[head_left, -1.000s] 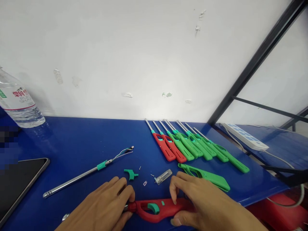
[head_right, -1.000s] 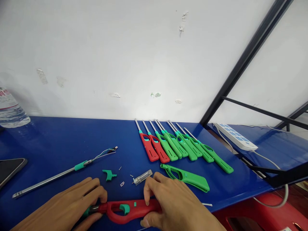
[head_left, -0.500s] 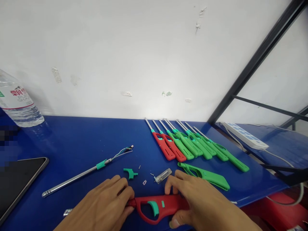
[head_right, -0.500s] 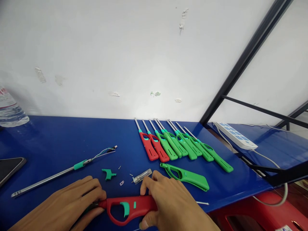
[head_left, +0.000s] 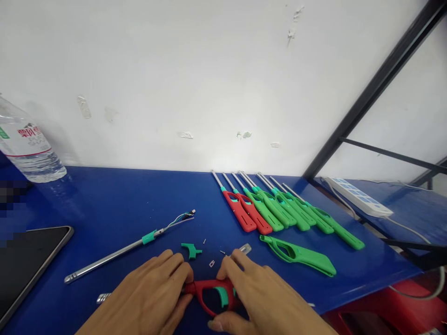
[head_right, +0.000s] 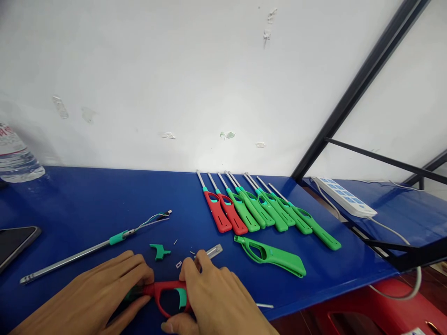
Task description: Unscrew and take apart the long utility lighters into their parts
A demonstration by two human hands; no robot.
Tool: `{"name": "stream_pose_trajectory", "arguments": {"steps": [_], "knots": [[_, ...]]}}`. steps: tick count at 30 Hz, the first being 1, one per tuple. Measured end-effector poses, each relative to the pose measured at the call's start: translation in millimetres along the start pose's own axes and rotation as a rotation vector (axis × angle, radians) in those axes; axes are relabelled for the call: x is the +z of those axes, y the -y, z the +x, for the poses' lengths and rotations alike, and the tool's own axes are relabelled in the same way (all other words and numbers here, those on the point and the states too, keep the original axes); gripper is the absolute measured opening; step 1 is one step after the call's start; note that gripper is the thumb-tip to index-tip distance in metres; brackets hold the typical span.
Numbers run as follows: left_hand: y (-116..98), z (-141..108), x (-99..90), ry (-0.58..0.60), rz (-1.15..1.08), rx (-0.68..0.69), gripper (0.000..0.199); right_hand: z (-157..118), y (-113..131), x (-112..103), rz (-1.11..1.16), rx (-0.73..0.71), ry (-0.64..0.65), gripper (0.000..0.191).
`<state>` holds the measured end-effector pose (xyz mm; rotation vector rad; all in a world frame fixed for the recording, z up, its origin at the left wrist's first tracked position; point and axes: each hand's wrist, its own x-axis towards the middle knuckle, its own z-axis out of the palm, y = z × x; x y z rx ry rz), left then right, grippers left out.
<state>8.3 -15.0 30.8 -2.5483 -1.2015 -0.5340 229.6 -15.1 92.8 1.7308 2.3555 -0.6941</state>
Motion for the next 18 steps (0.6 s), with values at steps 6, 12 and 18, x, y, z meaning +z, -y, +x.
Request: {"name": "stream_pose_trajectory", "arguments": {"steps": [6,12,18], "knots": [[7.6,-10.3,14.6,-0.002,-0.17,-0.057,0.023,-4.7,-1.7,2.2,0.028,-0.034,-0.041,0.035],[17.3,-6.0,2.4,0.147,-0.226,-0.058,0.017,-3.8,2.6,-3.3,0.002,-0.056,-0.055,0.033],[18.7,-21.3,27.8,-0.015,-0.119,-0.041,0.021,-3.6,10.9,-8.8,-0.063,0.003,0.079,0.03]]}}
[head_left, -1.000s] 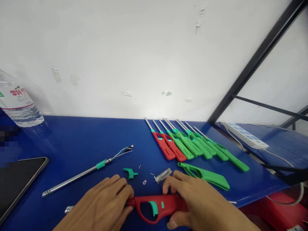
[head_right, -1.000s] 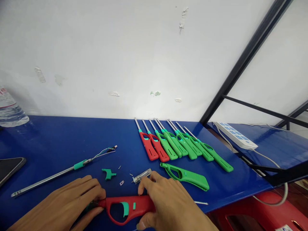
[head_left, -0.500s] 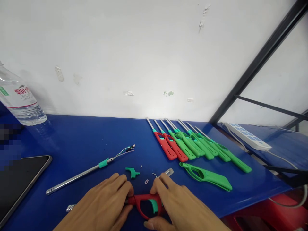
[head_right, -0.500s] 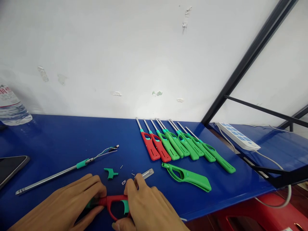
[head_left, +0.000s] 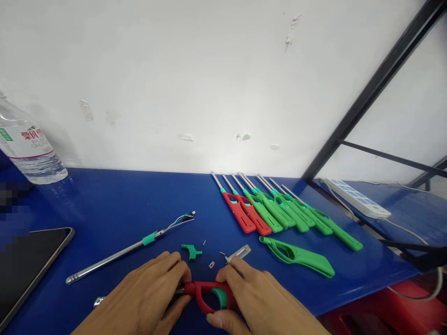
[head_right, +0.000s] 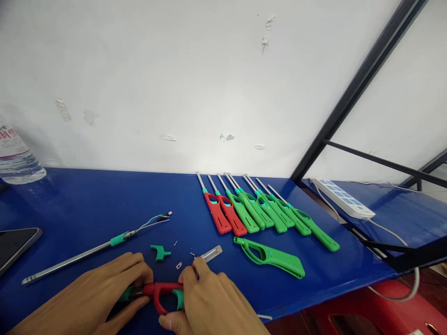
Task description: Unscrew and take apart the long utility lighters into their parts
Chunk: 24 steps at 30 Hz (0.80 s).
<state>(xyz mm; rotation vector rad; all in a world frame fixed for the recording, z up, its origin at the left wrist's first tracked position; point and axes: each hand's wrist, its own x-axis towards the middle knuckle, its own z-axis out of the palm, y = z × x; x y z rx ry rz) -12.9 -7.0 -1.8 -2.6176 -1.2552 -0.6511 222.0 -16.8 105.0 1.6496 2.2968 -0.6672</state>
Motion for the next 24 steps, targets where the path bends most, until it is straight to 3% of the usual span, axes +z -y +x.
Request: {"name": "stream_pose_trajectory", "arguments": {"steps": [2,5,8,10,14,19,21,24], "knots": [[1.8,-0.6,3.8,-0.027,-0.023,0.009,0.02,-0.5,-6.2,7.7,0.014,-0.032,-0.06,0.026],[3.1,6.4,-3.2,-0.082,-0.075,0.024,0.018,-3.1,-21.3,21.3,0.077,-0.143,-0.272,0.02],[2.1,17.2,-18.2,-0.113,-0.124,0.08,0.021,-10.8,-35.0,22.7,0.145,-0.218,-0.397,0.03],[0.7,23.0,-26.8,-0.039,-0.193,0.083,0.02,-19.0,-44.5,15.2,0.167,-0.23,-0.516,0.033],[0.3,28.6,-33.5,0.234,-0.317,-0.027,0.014,-38.0,-76.1,0.6,0.021,-0.229,-0.775,0.028],[4.7,29.7,-32.0,0.377,-0.346,-0.089,0.016,-48.2,-125.4,21.6,-0.126,-0.186,-0.789,0.028],[5.7,28.0,-31.6,0.35,-0.332,-0.07,0.017,-46.1,-138.7,37.9,-0.143,-0.138,-0.801,0.027],[2.5,25.9,-30.8,0.207,-0.287,0.001,0.016,-39.7,-146.0,54.8,-0.137,-0.033,-0.834,0.036]]}}
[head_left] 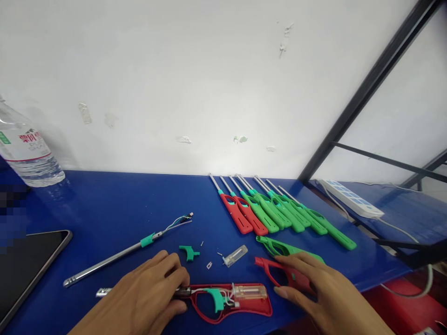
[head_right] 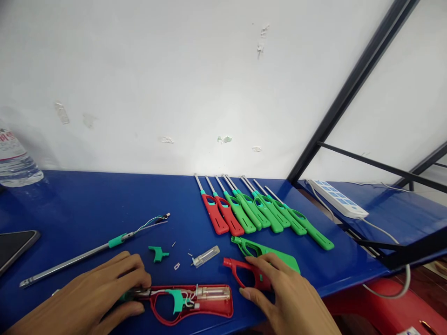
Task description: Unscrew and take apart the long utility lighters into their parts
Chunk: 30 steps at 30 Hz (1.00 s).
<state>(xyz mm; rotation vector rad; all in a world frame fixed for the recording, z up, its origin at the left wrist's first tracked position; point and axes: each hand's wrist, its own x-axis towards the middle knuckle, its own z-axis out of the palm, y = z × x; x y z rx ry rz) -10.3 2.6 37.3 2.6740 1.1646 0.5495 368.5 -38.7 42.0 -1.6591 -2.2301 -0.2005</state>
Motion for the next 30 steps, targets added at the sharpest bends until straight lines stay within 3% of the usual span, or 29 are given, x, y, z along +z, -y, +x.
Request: {"name": "stream_pose_trajectory", "arguments": {"steps": [3,9,13,16,18,22,26,30], "knots": [[-9.2,4.1,3.4,-0.078,0.063,0.054,0.016,2.3,8.6,3.6,0.035,0.053,-0.03,0.035],[-26.9,18.6,16.4,0.073,0.102,0.085,0.019,7.5,42.4,2.8,0.234,-0.121,0.146,0.026],[-24.7,17.6,24.4,0.028,0.091,-0.003,0.021,5.5,52.3,14.6,0.283,-0.134,0.2,0.022],[-21.5,16.1,26.4,0.02,0.088,0.024,0.021,5.8,52.3,20.4,0.302,-0.114,0.193,0.022],[-21.4,16.0,26.2,0.014,0.111,0.054,0.022,7.2,52.3,21.7,0.304,-0.122,0.156,0.031],[-22.3,15.2,20.4,-0.009,0.154,0.065,0.026,10.8,55.7,19.6,0.288,-0.153,0.074,0.059],[-12.3,10.7,3.8,-0.132,0.186,0.108,0.031,11.3,58.2,16.5,0.274,-0.181,0.058,0.055],[5.7,8.9,-12.2,-0.265,0.304,0.004,0.039,7.6,56.4,20.9,0.216,-0.233,0.028,0.051]]}}
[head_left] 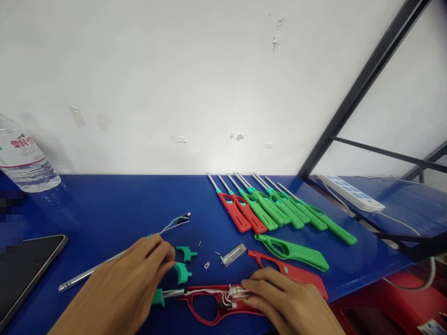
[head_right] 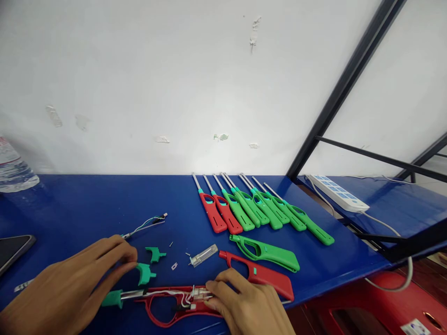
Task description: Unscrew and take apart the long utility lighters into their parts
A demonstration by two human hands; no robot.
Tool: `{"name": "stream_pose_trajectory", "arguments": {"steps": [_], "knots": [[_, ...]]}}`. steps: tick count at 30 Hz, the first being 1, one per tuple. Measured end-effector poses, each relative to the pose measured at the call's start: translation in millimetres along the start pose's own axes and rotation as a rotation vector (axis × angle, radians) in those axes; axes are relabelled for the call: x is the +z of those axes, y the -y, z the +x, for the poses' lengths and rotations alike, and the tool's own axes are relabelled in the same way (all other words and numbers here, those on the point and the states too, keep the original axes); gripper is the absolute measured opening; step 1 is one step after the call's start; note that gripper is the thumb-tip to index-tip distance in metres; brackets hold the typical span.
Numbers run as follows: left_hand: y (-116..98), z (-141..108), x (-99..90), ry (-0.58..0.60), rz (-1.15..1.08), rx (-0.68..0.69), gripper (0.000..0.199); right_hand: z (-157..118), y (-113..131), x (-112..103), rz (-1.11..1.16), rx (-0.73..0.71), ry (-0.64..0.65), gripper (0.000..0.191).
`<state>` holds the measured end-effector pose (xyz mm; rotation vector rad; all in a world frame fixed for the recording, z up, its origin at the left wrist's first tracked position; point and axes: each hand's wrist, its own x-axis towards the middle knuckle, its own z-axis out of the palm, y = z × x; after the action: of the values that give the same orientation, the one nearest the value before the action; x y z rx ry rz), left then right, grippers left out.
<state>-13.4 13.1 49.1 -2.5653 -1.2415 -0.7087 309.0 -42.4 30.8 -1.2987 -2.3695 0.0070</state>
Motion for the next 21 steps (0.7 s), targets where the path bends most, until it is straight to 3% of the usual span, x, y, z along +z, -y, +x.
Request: {"name": "stream_pose_trajectory", "arguments": {"steps": [3,7,10,13,17,21], "knots": [[1.4,4.2,0.1,-0.056,0.059,0.023,0.04,-2.6,-1.4,6.3,-0.03,-0.034,-0.014,0.045],[-24.6,9.7,7.4,-0.112,-0.111,0.047,0.027,-2.3,-1.3,11.0,-0.001,-0.019,-0.026,0.039],[-45.6,10.2,15.2,0.036,-0.32,0.032,0.024,-0.6,0.3,10.9,0.024,-0.029,-0.039,0.035],[-53.5,7.9,21.6,0.182,-0.41,0.03,0.025,0.8,3.3,9.7,0.03,-0.052,-0.084,0.034],[-51.3,4.8,25.6,0.245,-0.417,0.042,0.027,2.0,7.0,6.7,0.027,-0.058,-0.148,0.033],[-50.6,2.2,31.7,0.262,-0.303,0.137,0.029,3.1,7.1,1.5,0.027,-0.09,-0.171,0.027]]}}
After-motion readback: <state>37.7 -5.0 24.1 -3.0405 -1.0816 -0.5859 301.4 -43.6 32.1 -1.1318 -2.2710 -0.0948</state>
